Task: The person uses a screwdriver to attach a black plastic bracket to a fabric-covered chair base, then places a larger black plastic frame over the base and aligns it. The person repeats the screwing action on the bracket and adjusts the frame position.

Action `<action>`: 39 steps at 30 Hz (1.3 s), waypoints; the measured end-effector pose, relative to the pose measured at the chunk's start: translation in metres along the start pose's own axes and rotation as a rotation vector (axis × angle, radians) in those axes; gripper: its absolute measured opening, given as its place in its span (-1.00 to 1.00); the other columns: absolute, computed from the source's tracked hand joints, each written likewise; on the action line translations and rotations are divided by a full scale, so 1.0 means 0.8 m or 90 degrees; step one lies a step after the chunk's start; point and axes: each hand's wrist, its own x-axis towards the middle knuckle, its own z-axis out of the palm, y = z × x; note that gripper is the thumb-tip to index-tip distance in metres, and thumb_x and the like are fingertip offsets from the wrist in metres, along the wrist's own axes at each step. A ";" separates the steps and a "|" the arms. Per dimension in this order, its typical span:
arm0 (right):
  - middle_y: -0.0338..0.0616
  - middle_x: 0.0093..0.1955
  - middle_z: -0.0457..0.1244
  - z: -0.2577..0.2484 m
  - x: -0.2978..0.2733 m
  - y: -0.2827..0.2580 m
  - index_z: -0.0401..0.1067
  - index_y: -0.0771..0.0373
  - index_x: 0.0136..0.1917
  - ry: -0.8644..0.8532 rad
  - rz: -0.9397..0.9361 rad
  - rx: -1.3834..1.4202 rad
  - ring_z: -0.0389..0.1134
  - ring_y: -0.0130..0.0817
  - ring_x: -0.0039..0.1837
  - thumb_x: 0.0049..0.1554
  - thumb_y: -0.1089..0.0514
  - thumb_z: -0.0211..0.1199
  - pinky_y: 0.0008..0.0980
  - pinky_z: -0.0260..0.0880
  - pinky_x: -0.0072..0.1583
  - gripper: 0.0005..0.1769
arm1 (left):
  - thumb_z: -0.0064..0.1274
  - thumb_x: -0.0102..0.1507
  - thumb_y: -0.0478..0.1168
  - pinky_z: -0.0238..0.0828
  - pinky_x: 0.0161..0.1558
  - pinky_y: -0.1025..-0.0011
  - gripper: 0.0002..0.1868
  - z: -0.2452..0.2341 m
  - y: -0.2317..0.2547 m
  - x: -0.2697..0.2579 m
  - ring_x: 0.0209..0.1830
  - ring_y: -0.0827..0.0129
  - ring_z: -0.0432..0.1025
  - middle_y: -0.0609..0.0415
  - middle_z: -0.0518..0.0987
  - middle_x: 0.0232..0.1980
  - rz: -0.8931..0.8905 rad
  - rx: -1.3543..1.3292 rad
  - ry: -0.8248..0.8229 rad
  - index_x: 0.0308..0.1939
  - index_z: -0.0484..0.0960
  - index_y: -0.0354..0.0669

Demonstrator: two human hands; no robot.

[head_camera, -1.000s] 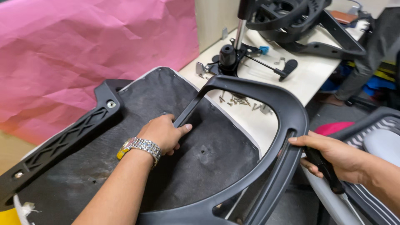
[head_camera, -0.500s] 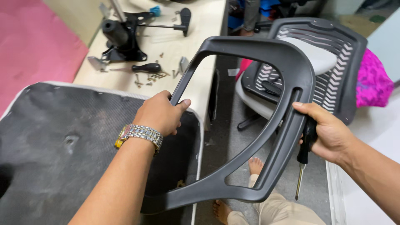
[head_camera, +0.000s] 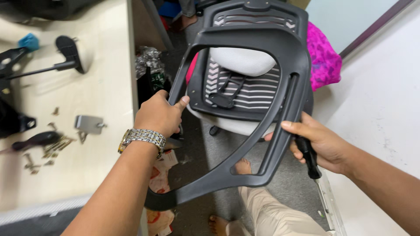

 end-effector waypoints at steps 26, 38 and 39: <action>-0.18 -0.21 0.24 -0.139 0.292 -0.079 0.37 0.23 0.10 0.103 0.075 -0.152 0.21 -0.50 -0.40 0.18 0.13 0.18 -0.47 0.19 -0.42 -0.77 | 0.21 0.23 0.07 0.56 -0.40 0.39 -0.43 0.164 0.103 0.280 -0.43 0.33 0.60 -0.10 0.68 -0.18 0.000 -0.263 -0.038 0.10 0.55 -0.32; 0.00 -0.11 0.33 -0.109 0.264 -0.051 0.14 0.07 0.52 0.239 0.167 -0.437 0.28 -0.30 -0.33 0.11 0.03 0.28 -0.31 0.23 -0.34 -0.25 | 0.21 0.21 0.08 0.22 0.36 0.22 0.08 0.173 0.093 0.305 0.36 -0.05 0.37 -0.32 0.39 0.39 0.036 -0.090 -0.071 0.60 -0.14 -0.15; 0.05 -0.10 0.33 -0.107 0.259 -0.049 0.13 0.04 0.53 0.252 0.165 -0.449 0.30 -0.25 -0.30 0.10 0.03 0.29 -0.26 0.27 -0.29 -0.24 | 0.19 0.21 0.08 0.26 0.37 0.24 0.11 0.172 0.091 0.301 0.35 -0.03 0.41 -0.31 0.42 0.38 0.013 -0.098 -0.096 0.62 -0.20 -0.09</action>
